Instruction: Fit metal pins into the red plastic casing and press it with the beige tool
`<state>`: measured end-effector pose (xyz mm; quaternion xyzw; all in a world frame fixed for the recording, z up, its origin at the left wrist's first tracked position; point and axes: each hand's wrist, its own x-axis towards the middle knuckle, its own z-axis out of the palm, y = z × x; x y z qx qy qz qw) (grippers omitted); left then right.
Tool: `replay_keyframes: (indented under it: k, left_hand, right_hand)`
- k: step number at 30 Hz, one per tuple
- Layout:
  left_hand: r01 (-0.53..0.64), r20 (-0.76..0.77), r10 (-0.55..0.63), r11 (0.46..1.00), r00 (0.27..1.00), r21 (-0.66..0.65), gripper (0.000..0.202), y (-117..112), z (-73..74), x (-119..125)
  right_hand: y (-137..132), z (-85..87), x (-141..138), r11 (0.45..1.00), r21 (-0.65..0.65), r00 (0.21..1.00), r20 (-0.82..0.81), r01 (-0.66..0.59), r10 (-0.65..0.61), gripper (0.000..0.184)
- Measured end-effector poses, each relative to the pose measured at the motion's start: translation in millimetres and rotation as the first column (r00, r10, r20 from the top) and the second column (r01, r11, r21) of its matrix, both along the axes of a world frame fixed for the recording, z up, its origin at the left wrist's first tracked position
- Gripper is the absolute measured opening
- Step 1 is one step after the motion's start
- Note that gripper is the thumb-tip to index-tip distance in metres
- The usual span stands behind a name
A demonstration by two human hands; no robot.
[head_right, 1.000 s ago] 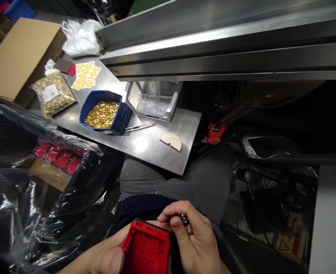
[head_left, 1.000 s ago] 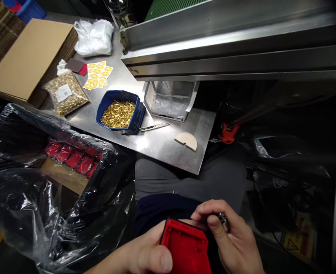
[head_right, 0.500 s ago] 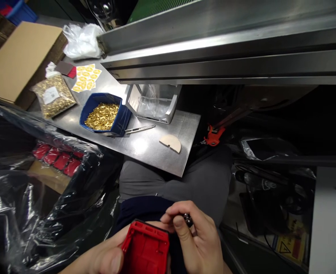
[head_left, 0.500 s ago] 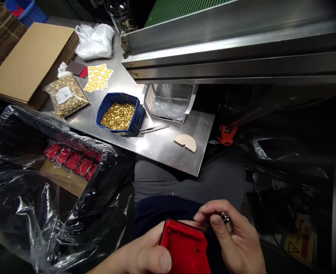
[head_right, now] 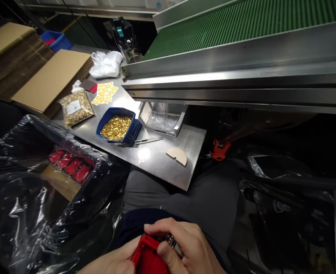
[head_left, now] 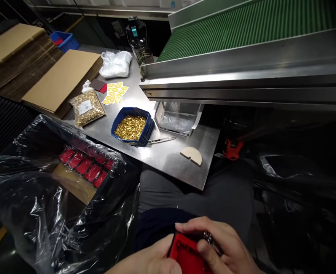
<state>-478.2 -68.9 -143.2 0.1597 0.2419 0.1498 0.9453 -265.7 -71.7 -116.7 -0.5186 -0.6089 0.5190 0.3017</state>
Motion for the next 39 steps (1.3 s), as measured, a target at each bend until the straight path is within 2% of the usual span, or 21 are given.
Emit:
replay_keyframes:
  k: [2, 5, 6, 8, 11, 15, 18, 20, 21, 23, 25, 26, 30, 39]
  left_hand:
    - [0.016, -0.020, -0.017, 0.999, 1.000, -0.041, 0.087, -1, 2.9, -1]
    - [0.036, -0.047, -0.043, 0.991, 0.998, -0.126, 0.099, -2, 6.2, -7]
    - [0.036, -0.051, -0.044, 0.989, 0.998, -0.142, 0.103, -3, 6.3, -9]
    - [0.040, -0.036, -0.045, 0.989, 0.998, -0.140, 0.108, -4, 4.3, -10]
    - [0.041, 0.006, -0.041, 0.991, 0.999, -0.129, 0.114, -7, -1.6, -6]
    - [0.065, 0.085, -0.053, 0.988, 0.995, -0.143, 0.118, -5, -5.4, 1]
    - [0.083, 0.067, -0.075, 0.988, 0.995, -0.127, 0.110, 1, 1.4, 4]
    - [0.049, 0.035, -0.045, 0.992, 0.998, -0.115, 0.102, 5, 9.0, 6]
    - [0.026, 0.018, -0.024, 0.994, 1.000, -0.104, 0.097, 6, 12.5, 7]
    - [-0.013, -0.005, 0.012, 0.996, 1.000, -0.084, 0.089, 7, 17.2, 8]
    - [-0.031, -0.009, 0.030, 0.996, 1.000, -0.086, 0.084, 5, 17.9, 9]
    - [-0.036, -0.005, 0.036, 0.995, 0.999, -0.095, 0.083, 3, 17.0, 9]
    - [-0.041, 0.034, 0.045, 0.993, 0.998, -0.112, 0.075, 1, 13.0, 10]
    - [-0.039, 0.082, 0.045, 0.996, 0.996, -0.078, 0.066, 9, 18.1, 13]
  right_hand:
    - [-4, -4.2, 7, 0.992, 0.063, 0.994, -0.002, 0.110, -0.110, 0.019]
    - [-12, -16.1, 29, 0.929, 0.033, 0.926, 0.071, 0.369, -0.371, 0.022]
    - [-14, -20.3, 37, 0.907, 0.009, 0.899, 0.131, 0.421, -0.419, 0.022]
    - [-15, -26.7, 49, 0.897, -0.032, 0.879, 0.219, 0.441, -0.424, 0.025]
    - [-16, -28.1, 52, 0.925, -0.053, 0.903, 0.243, 0.376, -0.353, 0.033]
    - [-17, -14.6, 40, 0.973, -0.051, 0.944, 0.259, 0.223, -0.203, 0.031]
    - [-15, 0.1, 31, 0.995, -0.017, 0.973, 0.209, 0.103, -0.098, 0.033]
    - [-12, 8.4, 26, 0.995, 0.061, 0.964, 0.246, 0.085, -0.098, 0.039]
    - [-10, 11.7, 23, 0.990, 0.116, 0.958, 0.267, 0.078, -0.107, 0.040]
    - [-7, 16.6, 16, 0.971, 0.236, 0.956, 0.279, 0.025, -0.092, 0.028]
    - [-5, 19.0, 10, 0.937, 0.344, 0.957, 0.287, -0.060, -0.044, 0.014]
    - [-5, 19.3, 7, 0.915, 0.393, 0.952, 0.305, -0.094, -0.033, 0.013]
    - [-11, 14.2, -1, 0.840, 0.517, 0.925, 0.376, -0.162, -0.053, 0.021]
    - [-40, -9.6, -3, 0.775, 0.599, 0.908, 0.411, -0.201, -0.082, 0.038]
